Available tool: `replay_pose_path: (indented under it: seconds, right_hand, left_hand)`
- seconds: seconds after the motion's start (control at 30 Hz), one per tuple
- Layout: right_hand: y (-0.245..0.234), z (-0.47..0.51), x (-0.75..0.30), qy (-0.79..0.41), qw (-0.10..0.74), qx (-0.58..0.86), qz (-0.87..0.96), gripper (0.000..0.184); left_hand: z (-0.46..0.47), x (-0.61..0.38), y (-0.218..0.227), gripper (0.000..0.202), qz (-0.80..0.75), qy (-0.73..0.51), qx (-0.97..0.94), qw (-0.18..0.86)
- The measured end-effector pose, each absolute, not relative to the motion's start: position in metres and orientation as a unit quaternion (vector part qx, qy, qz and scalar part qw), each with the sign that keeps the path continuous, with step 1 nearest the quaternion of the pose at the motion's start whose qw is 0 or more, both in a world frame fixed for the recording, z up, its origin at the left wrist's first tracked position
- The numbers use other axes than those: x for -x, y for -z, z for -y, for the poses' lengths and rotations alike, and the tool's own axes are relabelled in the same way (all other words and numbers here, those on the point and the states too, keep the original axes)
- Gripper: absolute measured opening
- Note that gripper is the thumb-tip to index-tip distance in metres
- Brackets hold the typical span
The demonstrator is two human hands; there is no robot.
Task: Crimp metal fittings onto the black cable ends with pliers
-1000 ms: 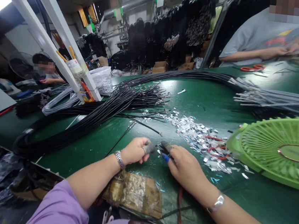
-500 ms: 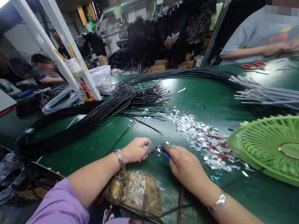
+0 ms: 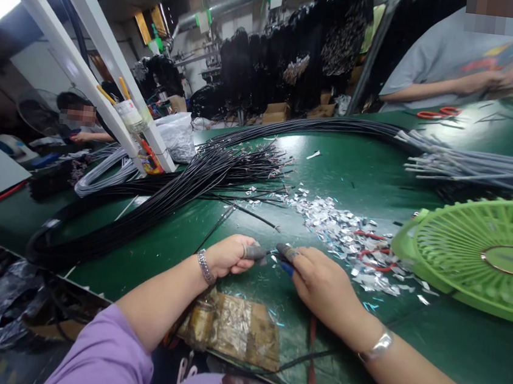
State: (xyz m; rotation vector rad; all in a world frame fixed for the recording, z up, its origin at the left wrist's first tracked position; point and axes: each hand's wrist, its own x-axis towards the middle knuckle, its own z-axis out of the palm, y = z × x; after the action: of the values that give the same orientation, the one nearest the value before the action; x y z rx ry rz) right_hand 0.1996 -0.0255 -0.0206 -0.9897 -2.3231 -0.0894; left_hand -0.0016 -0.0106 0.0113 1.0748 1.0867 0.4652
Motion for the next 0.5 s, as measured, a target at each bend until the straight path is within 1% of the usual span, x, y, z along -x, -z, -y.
replay_pose_path:
  seconds: [0.2, 0.3, 0.5]
  right_hand:
    - [0.0173, 0.0273, -0.1990, 0.058, 0.277, 0.371, 0.884, 0.023]
    - [0.0188, 0.0259, -0.2001, 0.040, 0.272, 0.364, 0.890, 0.025]
    - [0.0229, 0.0242, -0.2016, 0.006, 0.269, 0.355, 0.895, 0.022]
  left_hand:
    - [0.0114, 0.0008, -0.0139, 0.030, -0.503, -0.190, -0.492, 0.685]
    - [0.0113, 0.0017, -0.0155, 0.030, -0.510, -0.176, -0.498, 0.679]
    - [0.0101, 0.0045, -0.0149, 0.029, -0.499, -0.160, -0.500, 0.689]
